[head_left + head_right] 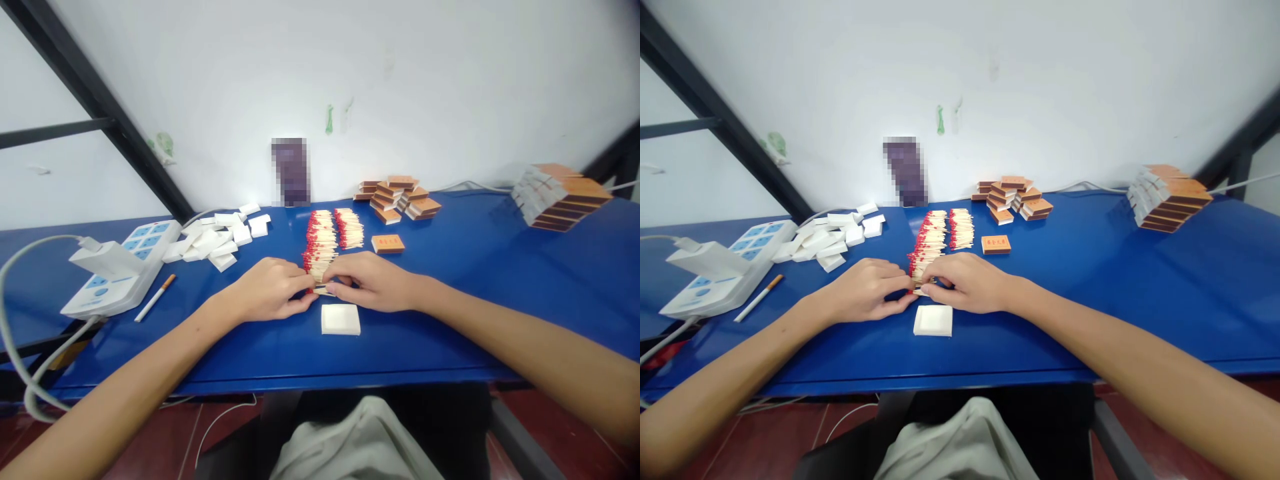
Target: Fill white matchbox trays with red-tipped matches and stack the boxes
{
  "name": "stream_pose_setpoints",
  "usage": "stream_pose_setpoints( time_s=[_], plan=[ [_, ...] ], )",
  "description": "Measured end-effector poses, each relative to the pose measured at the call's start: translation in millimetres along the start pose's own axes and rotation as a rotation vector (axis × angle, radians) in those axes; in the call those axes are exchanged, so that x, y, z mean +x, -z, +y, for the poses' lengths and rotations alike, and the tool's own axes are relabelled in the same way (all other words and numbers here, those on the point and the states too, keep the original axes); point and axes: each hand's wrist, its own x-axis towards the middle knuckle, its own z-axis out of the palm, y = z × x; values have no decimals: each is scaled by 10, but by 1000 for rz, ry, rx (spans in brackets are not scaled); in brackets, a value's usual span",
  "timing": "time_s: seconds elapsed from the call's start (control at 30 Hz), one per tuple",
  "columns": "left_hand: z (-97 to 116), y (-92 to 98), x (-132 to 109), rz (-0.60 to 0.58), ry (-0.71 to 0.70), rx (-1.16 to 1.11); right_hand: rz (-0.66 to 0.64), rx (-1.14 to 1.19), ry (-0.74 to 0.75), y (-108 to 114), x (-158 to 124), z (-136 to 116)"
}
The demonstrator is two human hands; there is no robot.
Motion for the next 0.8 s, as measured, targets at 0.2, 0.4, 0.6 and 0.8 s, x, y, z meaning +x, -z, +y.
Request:
stream_pose_setpoints(
  time_s=[0.2, 0.4, 0.6, 0.8],
  plan=[
    [-8, -13, -12, 10, 13, 7, -48, -79, -51, 14, -6, 33],
    [3, -20, -13, -2, 25, 16, -62, -48, -93, 15, 9, 36],
    [2, -22, -23, -21, 21, 15, -72, 3, -146, 21, 14, 47],
    [-1, 0, -19, -69, 44, -8, -68, 15, -146, 20, 21, 39]
  ],
)
